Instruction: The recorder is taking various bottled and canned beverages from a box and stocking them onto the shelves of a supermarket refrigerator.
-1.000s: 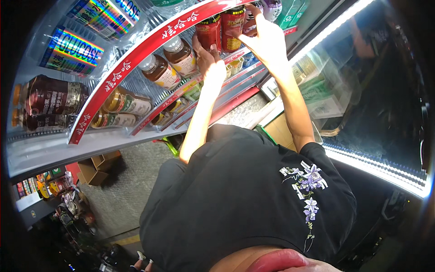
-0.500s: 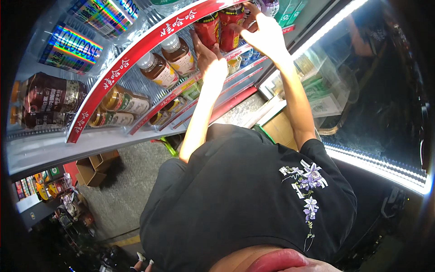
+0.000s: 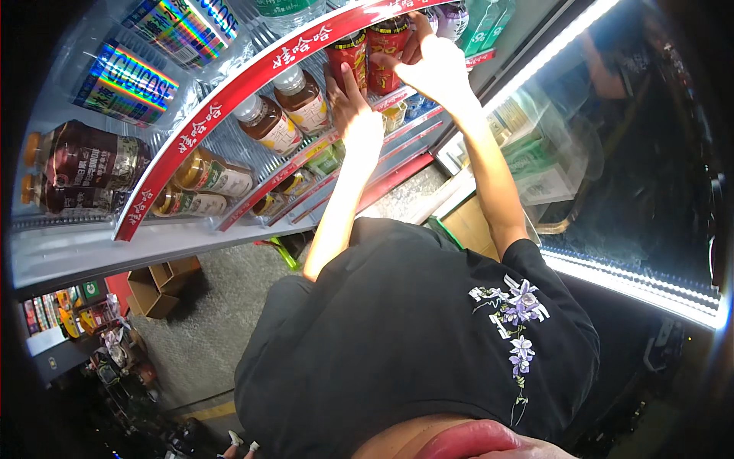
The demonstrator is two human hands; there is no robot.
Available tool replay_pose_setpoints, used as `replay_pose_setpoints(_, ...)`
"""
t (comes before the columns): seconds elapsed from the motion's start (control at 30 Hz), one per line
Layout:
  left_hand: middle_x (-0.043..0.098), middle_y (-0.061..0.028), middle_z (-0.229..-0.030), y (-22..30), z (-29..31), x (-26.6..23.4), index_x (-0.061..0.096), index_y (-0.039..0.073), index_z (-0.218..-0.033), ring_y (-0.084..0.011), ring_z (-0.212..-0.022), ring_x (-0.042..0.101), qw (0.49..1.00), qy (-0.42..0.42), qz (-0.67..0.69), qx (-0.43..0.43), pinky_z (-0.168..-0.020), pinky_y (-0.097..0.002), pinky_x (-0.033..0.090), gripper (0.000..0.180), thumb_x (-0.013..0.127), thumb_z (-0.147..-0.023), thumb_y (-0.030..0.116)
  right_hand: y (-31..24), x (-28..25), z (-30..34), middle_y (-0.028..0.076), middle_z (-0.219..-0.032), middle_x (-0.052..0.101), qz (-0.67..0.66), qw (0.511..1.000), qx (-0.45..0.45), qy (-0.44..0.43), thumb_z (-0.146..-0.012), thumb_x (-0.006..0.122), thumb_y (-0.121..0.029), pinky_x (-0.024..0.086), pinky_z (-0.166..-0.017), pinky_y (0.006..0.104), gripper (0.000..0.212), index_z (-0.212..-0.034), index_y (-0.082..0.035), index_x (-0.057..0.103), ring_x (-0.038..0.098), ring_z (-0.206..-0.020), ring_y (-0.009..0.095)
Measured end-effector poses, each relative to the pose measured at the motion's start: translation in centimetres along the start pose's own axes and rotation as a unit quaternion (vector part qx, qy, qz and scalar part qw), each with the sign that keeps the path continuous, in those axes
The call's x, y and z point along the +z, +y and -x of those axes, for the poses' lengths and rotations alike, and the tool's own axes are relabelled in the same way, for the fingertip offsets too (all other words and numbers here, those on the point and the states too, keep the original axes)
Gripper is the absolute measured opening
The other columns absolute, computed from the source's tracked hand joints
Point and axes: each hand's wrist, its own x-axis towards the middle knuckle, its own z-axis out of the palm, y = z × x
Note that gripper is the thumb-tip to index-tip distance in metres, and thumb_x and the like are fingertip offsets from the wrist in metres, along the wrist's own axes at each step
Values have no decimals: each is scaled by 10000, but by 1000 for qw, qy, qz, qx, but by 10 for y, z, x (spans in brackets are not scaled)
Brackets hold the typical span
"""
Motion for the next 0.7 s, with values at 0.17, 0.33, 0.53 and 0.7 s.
replay_pose_setpoints(0.17, 333, -306, -1586, 8, -2, -17, 230, 31, -1596, -472, -1305, 533, 1000, -25, 3, -4, -1015, -500, 509, 793, 641, -919, -8, 16, 9, -4, 128, -741, 717, -56, 998, -14, 22, -816, 816, -518, 572, -672, 351, 902, -1451, 15, 460, 731, -689, 251)
replay_pose_setpoints(0.33, 345, -272, -1596, 10, 1, -22, 234, 47, -1602, -457, -1261, 581, 997, -59, -15, -55, -986, -488, 528, 766, 603, -933, -3, 20, -12, -1, 169, -818, 722, -156, 983, -86, -54, -869, 784, -419, 559, -719, 388, 852, -1487, 31, 408, 721, -748, 312)
replay_pose_setpoints(0.53, 330, -267, -1605, 12, 3, -23, 240, 62, -1604, -451, -1318, 541, 997, -48, -30, -57, -995, -483, 532, 764, 588, -929, -14, 31, 7, 1, 219, -956, 711, -150, 979, -130, -34, -941, 664, -230, 554, -786, 420, 690, -1505, 43, 376, 713, -835, 349)
replay_pose_setpoints(0.7, 275, -275, -1626, 15, 2, -25, 220, 76, -1612, -461, -1386, 467, 995, -67, 15, -79, -1040, -476, 515, 775, 537, -916, -51, 27, 15, 7, 311, -1135, 663, -166, 981, -105, 14, -935, 630, -198, 549, -832, 471, 658, -1514, -7, 381, 687, -982, 432)
